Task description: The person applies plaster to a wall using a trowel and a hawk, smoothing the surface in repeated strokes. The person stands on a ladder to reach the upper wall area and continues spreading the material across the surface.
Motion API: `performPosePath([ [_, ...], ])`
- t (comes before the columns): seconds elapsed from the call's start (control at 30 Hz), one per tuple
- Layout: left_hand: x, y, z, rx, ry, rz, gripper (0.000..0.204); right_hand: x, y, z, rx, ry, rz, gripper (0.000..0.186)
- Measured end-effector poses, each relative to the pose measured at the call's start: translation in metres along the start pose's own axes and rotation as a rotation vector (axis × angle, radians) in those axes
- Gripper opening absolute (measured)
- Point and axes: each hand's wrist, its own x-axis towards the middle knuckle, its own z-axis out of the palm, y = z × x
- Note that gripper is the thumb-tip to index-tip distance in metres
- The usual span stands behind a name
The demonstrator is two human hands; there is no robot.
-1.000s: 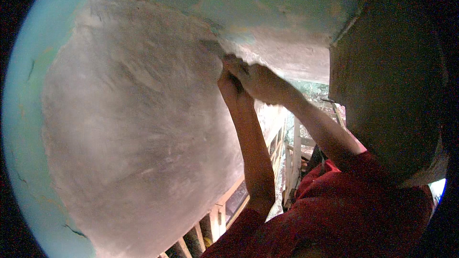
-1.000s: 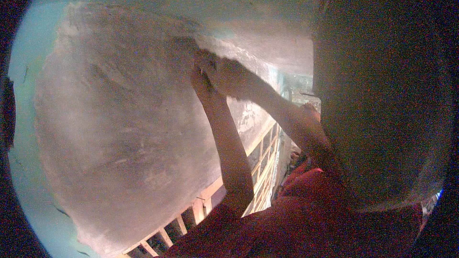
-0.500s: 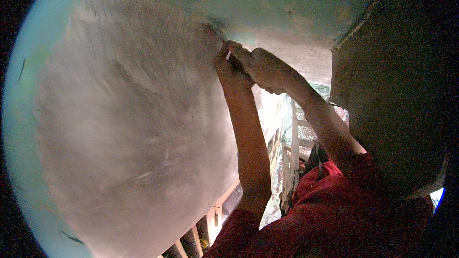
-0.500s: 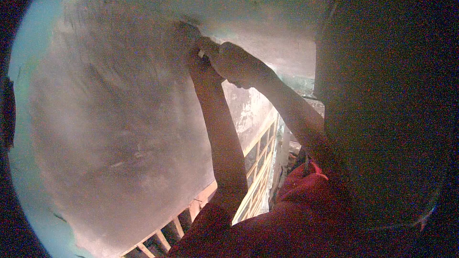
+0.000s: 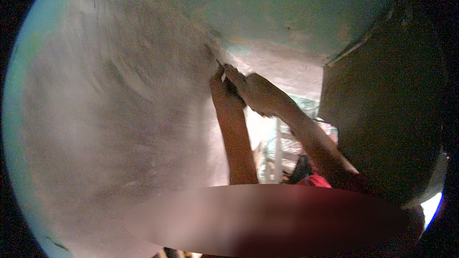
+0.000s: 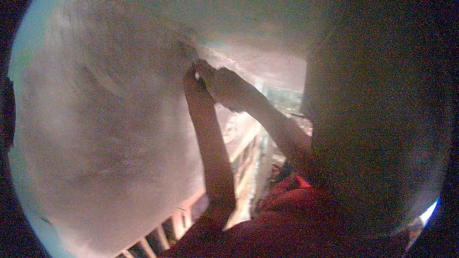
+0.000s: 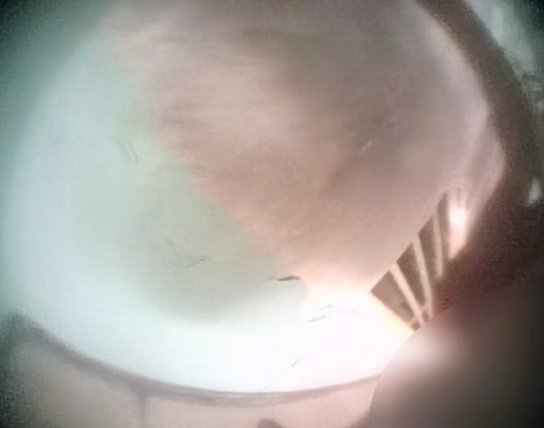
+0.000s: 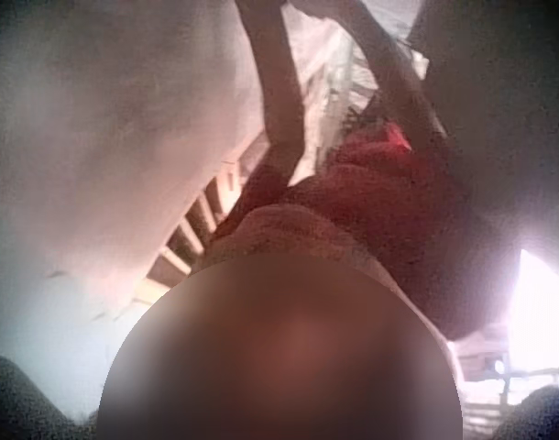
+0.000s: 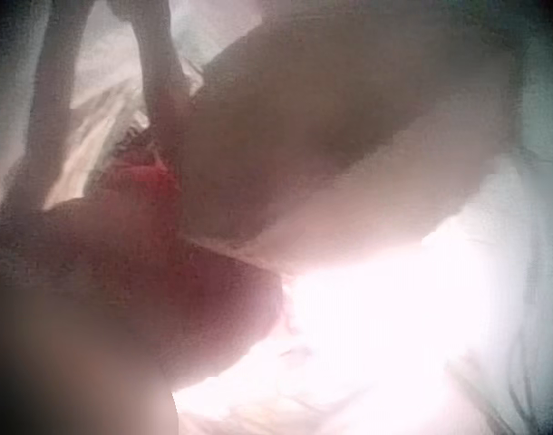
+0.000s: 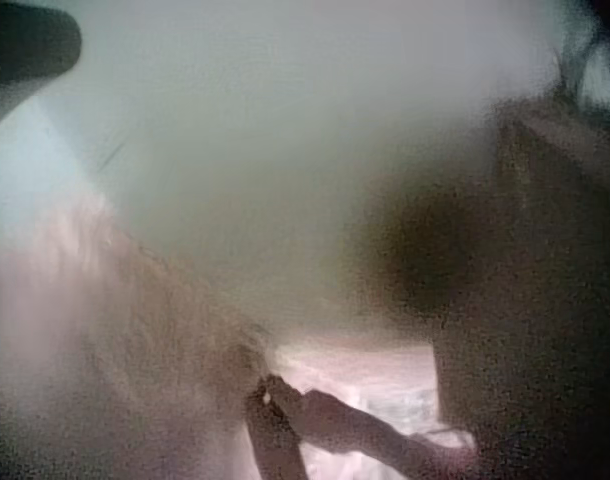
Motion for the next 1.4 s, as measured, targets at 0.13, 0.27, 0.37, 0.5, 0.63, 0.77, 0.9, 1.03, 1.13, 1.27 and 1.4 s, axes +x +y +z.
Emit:
performPosePath([
  [0.13,0.019,-0.011,0.002,0.107,-0.224,-0.173,0.034,0.015,0.024,-0.009,-0.059,0.058,-0.026,0.089],
  [0.27,0.033,0.003,-0.016,0.013,0.127,-0.007,0.029,0.014,-0.005,0.004,-0.102,0.087,0.014,0.096],
  [0.37,0.046,-0.007,-0.011,0.387,-0.250,0.239,0.031,0.026,0.003,-0.011,-0.019,-0.002,0.143,0.086],
  [0.5,0.002,-0.030,0.014,0.013,0.015,0.023,0.031,0.037,0.063,-0.004,-0.253,0.099,-0.263,0.083],
  [0.63,0.061,0.001,0.028,0.071,-0.078,0.028,0.029,0.054,-0.003,-0.027,-0.066,0.083,0.133,0.087],
  [0.77,0.040,-0.032,-0.012,0.394,-0.192,0.211,0.028,0.043,0.052,-0.009,-0.332,0.137,-0.121,0.086],
  [0.9,0.037,-0.025,0.021,0.065,0.020,-0.079,0.037,0.032,0.015,-0.014,-0.110,0.080,0.137,0.087],
  [1.03,0.039,-0.035,0.016,0.056,-0.076,0.002,0.042,0.016,0.020,-0.020,-0.116,0.055,0.193,0.088],
  [1.13,0.035,-0.026,0.012,0.049,-0.104,-0.027,0.037,0.020,0.015,-0.011,-0.110,0.099,0.148,0.088],
  [1.27,0.074,-0.040,0.011,0.208,-0.110,0.078,0.043,0.042,0.019,-0.036,-0.044,0.060,0.213,0.085],
  [1.4,0.037,-0.018,0.132,0.179,-0.121,0.133,0.040,0.063,-0.032,-0.129,-0.027,0.019,-0.079,0.081],
])
